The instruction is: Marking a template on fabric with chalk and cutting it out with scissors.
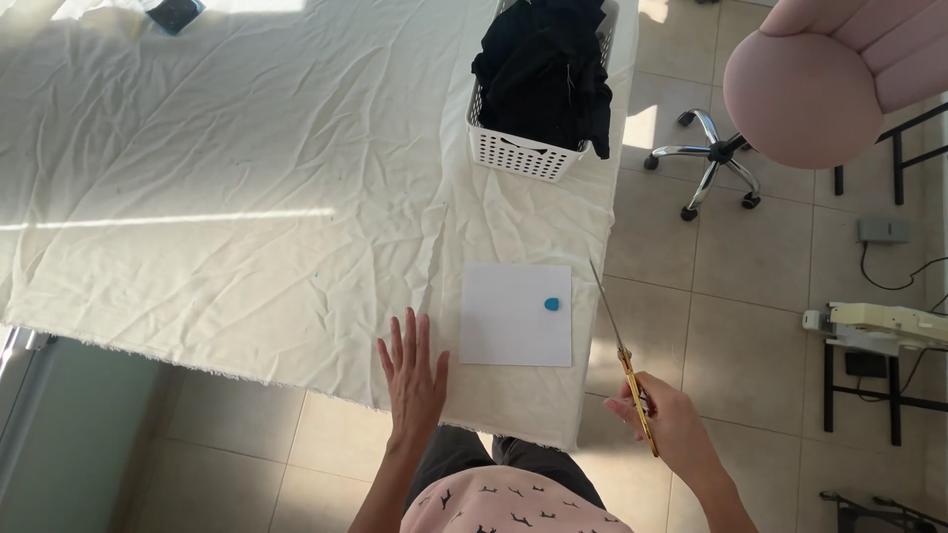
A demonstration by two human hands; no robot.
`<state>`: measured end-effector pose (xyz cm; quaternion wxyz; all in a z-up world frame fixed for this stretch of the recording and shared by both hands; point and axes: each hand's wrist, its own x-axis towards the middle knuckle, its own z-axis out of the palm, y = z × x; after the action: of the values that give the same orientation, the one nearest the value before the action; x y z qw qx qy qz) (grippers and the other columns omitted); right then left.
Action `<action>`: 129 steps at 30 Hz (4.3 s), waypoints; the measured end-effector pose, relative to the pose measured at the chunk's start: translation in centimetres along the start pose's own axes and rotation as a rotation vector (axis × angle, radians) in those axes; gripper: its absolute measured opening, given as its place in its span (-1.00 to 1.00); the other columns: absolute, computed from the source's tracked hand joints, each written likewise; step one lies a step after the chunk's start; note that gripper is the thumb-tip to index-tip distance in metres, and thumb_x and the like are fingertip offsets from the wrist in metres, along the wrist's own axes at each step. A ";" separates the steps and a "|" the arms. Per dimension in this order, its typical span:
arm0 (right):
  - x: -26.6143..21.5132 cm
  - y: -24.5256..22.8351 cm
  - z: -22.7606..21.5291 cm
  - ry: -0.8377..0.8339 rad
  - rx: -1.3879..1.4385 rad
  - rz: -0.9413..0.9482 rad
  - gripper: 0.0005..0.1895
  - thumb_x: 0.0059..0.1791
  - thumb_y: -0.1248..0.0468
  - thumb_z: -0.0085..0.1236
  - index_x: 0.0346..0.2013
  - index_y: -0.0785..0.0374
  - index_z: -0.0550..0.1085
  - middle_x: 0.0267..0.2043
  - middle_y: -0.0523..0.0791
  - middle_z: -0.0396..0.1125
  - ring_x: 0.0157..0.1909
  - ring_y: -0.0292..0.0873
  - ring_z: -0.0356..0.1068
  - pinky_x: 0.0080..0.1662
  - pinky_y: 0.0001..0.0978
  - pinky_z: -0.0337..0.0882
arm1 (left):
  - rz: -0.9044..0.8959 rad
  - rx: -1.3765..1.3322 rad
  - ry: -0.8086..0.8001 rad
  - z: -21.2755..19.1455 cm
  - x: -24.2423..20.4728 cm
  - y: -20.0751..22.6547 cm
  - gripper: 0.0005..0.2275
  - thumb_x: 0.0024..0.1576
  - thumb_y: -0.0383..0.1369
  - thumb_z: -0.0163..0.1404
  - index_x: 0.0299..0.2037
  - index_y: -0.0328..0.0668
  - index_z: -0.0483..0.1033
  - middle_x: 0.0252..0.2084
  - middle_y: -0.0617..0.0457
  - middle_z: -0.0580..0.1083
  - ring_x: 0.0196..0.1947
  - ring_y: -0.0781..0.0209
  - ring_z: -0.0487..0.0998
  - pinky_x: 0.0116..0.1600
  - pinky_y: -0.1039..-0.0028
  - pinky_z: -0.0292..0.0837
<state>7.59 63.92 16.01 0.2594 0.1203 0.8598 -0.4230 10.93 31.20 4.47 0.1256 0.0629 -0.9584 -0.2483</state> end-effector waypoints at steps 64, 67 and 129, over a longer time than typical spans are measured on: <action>55.7 -32.1 -17.7 -0.177 -0.268 -0.711 -0.52 0.09 0.22 0.33 -0.03 0.63 0.37 -0.35 0.09 0.40 -0.40 -0.14 0.42 -0.37 -0.40 0.46 | -0.357 0.315 0.239 9.3 3.4 12.4 -0.51 0.17 -0.28 0.01 0.33 -0.13 0.28 0.45 0.11 0.22 0.46 0.08 0.15 0.51 0.10 -0.06; 48.3 -29.8 -20.0 0.427 -0.626 -1.163 -0.47 0.27 0.15 0.48 0.00 0.62 0.41 -0.33 0.15 0.43 -0.49 -0.04 0.42 -0.45 -0.23 0.41 | -0.451 0.464 0.294 6.3 3.4 6.5 -0.40 0.18 -0.19 -0.01 0.43 -0.07 0.13 0.52 0.09 0.11 0.53 0.04 0.04 0.57 0.06 -0.12; 35.2 -13.9 4.2 -1.039 -0.274 -0.087 -0.50 0.07 -0.06 0.12 -0.42 0.37 0.46 -0.51 -0.04 0.16 -0.79 -0.17 0.25 -0.73 -0.41 0.33 | -0.347 0.329 0.621 10.7 20.0 1.1 -0.86 0.17 -0.44 0.15 -0.11 0.04 0.63 -0.16 0.18 0.54 -0.08 0.18 0.53 0.09 0.28 0.40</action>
<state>-26.36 51.61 3.79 0.6463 -0.1754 0.6696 -0.3211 -11.28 33.41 0.12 0.3539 0.3152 -0.8771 -0.0781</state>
